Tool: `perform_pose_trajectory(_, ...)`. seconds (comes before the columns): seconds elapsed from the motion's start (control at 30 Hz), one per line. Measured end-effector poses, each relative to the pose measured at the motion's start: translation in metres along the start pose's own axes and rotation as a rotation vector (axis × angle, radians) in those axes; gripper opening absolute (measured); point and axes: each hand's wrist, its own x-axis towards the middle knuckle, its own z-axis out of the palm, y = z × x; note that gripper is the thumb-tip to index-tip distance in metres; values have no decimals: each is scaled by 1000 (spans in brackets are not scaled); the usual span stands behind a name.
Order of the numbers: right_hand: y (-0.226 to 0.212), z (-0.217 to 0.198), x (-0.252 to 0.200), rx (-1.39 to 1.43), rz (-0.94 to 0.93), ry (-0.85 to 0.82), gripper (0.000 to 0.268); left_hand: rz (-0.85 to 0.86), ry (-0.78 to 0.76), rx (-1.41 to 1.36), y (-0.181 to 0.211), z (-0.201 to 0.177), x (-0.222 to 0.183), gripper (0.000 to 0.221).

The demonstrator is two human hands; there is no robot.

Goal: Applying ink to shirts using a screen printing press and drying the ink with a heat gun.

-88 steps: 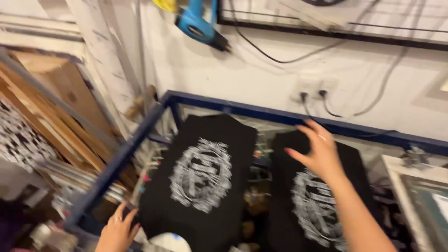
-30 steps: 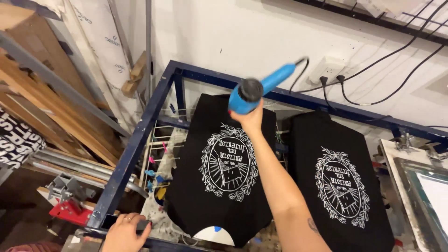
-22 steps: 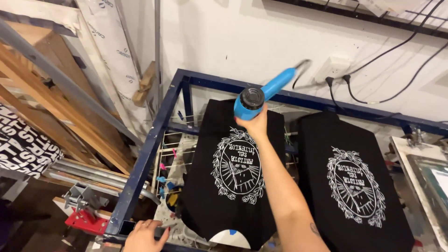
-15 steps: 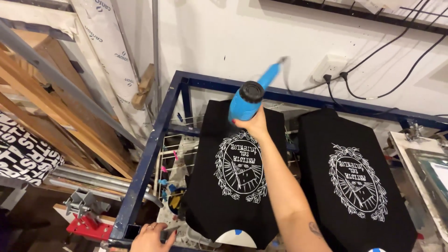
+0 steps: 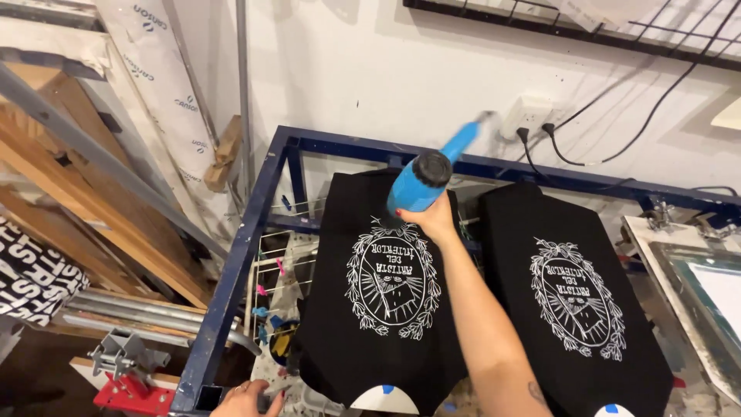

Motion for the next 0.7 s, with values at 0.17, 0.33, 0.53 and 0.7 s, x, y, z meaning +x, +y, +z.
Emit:
perform_pose_trajectory(0.17, 17, -10, 5, 9, 32, 195, 103, 11, -148, -30, -5, -5, 7, 58)
perform_pose_trajectory(0.33, 1, -38, -1, -43, 20, -32, 99, 46, -183, -133, -14, -11, 21, 61)
perform_pose_trajectory(0.53, 11, -45, -3, 57, -8, 277, 103, -32, 114, 44, -3, 1, -2, 49)
perform_pose_trajectory(0.7, 2, -60, -17, -21, 89, 162, 103, -47, 20, 32, -4, 2, 3, 53)
